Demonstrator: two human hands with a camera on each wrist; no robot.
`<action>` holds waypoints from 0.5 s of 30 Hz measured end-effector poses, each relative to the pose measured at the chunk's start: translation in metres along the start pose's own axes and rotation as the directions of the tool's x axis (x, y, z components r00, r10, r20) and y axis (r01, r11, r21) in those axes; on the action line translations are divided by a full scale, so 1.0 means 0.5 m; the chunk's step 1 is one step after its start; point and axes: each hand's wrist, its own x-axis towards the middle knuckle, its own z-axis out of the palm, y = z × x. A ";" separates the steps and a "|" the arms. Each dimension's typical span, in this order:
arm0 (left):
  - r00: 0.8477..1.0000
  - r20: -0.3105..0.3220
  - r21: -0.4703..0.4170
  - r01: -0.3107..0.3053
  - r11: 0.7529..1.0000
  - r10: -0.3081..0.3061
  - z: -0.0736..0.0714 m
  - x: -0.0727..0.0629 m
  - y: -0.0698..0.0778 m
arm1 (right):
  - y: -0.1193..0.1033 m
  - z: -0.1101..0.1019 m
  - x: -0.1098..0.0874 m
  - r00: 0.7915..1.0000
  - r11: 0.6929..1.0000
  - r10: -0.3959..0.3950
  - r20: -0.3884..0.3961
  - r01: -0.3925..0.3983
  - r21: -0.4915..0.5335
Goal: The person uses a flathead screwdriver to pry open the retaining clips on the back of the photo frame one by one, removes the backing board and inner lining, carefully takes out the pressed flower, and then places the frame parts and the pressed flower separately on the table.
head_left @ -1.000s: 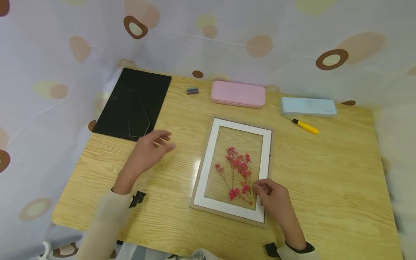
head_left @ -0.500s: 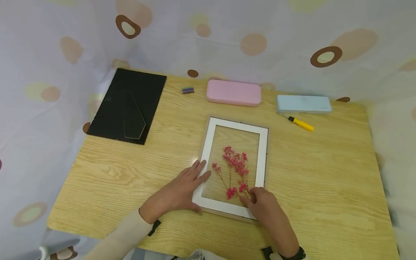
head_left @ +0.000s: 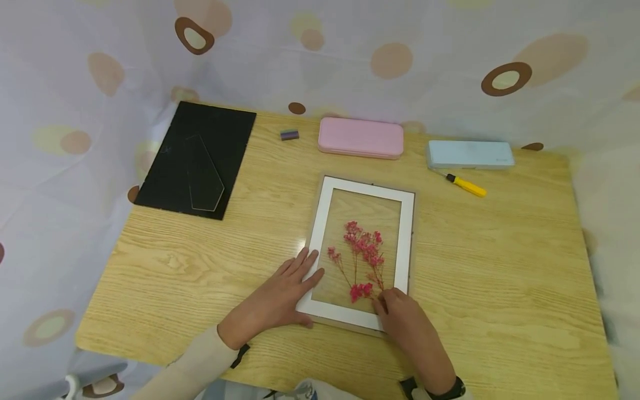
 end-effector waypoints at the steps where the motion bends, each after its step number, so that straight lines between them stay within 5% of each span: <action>1: 1.000 0.000 0.002 0.001 1.000 -0.001 0.000 0.000 0.000 | -0.001 0.002 -0.001 1.000 1.000 -0.015 -0.014 0.015 -0.012; 7: 1.000 -0.004 0.011 0.003 1.000 -0.002 -0.001 0.001 0.000 | -0.003 0.005 -0.004 0.996 0.998 -0.062 -0.062 0.061 -0.023; 15: 1.000 -0.019 0.025 0.000 1.000 0.001 0.003 0.000 -0.003 | -0.008 -0.006 -0.005 0.999 0.999 -0.027 -0.043 0.029 0.035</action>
